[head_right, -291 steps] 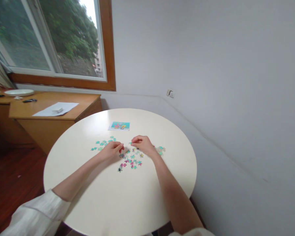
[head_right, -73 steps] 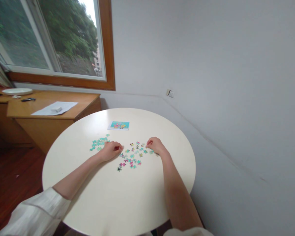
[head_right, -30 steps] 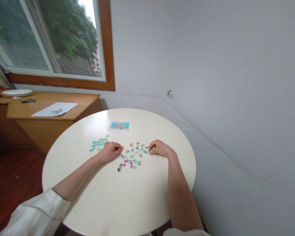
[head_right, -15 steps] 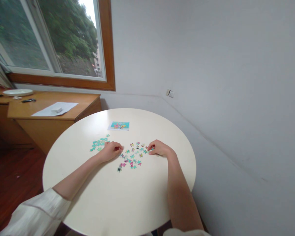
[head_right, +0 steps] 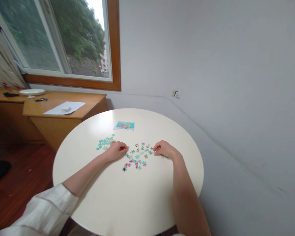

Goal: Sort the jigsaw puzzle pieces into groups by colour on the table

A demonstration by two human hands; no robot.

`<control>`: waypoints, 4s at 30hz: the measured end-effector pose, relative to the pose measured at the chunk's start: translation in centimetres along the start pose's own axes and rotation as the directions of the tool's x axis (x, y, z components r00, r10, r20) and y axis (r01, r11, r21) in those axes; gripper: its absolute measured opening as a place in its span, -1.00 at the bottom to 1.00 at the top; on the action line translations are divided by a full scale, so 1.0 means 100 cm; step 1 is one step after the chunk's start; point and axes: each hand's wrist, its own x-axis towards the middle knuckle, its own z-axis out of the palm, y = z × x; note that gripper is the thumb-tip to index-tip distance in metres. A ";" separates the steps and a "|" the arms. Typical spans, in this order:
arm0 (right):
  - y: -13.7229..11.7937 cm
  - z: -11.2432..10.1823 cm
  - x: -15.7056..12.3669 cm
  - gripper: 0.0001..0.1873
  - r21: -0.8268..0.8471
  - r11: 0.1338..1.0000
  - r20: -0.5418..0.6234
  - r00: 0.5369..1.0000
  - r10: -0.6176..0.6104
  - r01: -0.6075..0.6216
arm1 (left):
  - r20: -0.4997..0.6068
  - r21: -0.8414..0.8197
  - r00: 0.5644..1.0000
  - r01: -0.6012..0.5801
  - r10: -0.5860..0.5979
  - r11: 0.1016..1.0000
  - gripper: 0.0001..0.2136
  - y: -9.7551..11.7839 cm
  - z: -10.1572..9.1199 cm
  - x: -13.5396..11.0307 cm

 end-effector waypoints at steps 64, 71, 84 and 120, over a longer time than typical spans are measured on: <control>-0.065 0.061 0.020 -0.81 0.256 0.936 -0.294 0.942 -0.164 0.242 | -0.278 0.126 0.918 0.328 -0.284 0.936 -0.72 -0.045 -0.007 0.025; -0.062 0.061 0.022 -0.81 0.227 0.941 -0.305 0.936 -0.174 0.249 | -0.211 0.273 0.937 0.330 -0.279 0.903 -0.68 -0.042 -0.005 0.024; -0.048 0.037 0.016 -0.80 0.160 0.968 -0.443 0.891 -0.103 0.191 | -0.208 0.296 0.934 0.342 -0.290 0.892 -0.68 -0.038 -0.016 0.018; 0.061 -0.014 -0.011 -0.76 0.328 0.936 -0.260 0.940 0.221 -0.129 | -0.300 0.125 0.919 0.304 -0.256 0.944 -0.75 -0.023 -0.013 0.006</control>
